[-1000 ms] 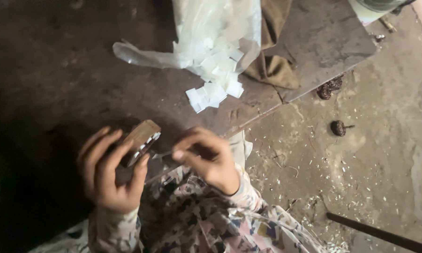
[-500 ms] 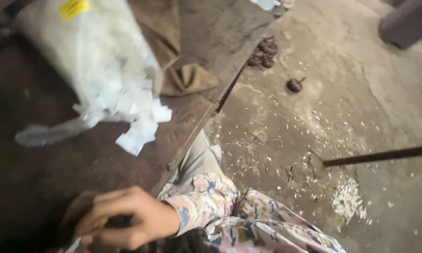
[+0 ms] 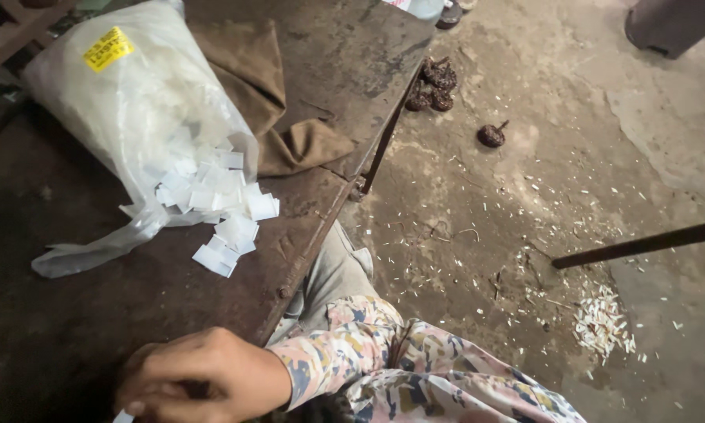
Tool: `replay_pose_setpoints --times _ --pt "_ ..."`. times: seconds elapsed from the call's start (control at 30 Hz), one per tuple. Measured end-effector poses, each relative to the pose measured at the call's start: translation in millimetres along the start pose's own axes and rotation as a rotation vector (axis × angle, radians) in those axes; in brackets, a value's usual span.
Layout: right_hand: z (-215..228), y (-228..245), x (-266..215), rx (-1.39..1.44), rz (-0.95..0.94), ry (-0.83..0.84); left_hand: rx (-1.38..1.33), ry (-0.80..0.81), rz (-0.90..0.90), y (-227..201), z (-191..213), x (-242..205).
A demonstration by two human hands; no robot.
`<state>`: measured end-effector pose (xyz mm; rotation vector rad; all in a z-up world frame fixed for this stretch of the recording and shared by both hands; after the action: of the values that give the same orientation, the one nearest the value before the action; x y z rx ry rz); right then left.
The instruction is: The person repeatedly picks small white rectangular pieces from a plastic bag and inserts them into the slots of circular brown components on a workbench. The person handles the components one at a time, rotating them as needed, and continues the insertion process throughout the clip.
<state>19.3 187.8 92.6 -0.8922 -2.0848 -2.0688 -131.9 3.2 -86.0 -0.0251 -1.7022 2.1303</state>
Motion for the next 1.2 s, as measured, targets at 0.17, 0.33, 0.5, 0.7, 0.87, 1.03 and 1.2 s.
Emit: replay_pose_setpoints --times 0.17,0.33,0.5,0.7,0.87,1.03,1.2 --pt "2.1 8.3 -0.2 -0.059 0.083 -0.039 -0.001 -0.012 0.020 12.1 -3.0 -8.0" --pt "-1.0 22.0 -1.3 -0.174 0.197 0.017 -0.006 -0.021 0.023 19.6 6.3 -11.7" --pt "-13.0 46.4 -2.4 -0.401 0.387 0.215 -0.011 -0.026 0.013 19.0 17.3 -9.3" --pt "-30.3 55.1 -13.0 -0.674 0.761 0.358 -0.087 0.023 -0.016 -17.5 22.0 -20.0" --pt "-25.9 51.1 -20.8 -0.631 0.767 0.389 -0.391 0.089 -0.199 -109.6 0.8 -34.5" --pt "-2.9 39.2 -9.9 -0.529 0.493 0.273 0.001 -0.015 -0.194 -174.6 -8.3 -32.4" --pt "39.6 16.6 -0.9 -0.612 0.135 -0.049 0.241 -0.132 -0.441 -228.5 -23.0 -14.8"
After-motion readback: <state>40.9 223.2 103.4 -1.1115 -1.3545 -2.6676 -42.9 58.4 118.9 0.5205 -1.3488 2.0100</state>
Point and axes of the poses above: each hand's wrist, its own x-axis towards the middle knuckle, its own z-axis out of the back of the hand, y = z × x, the point moved 10 cm from there along x, towards the middle knuckle, and after that the axes turned 7 degrees about -y, right-handed, at the moved point
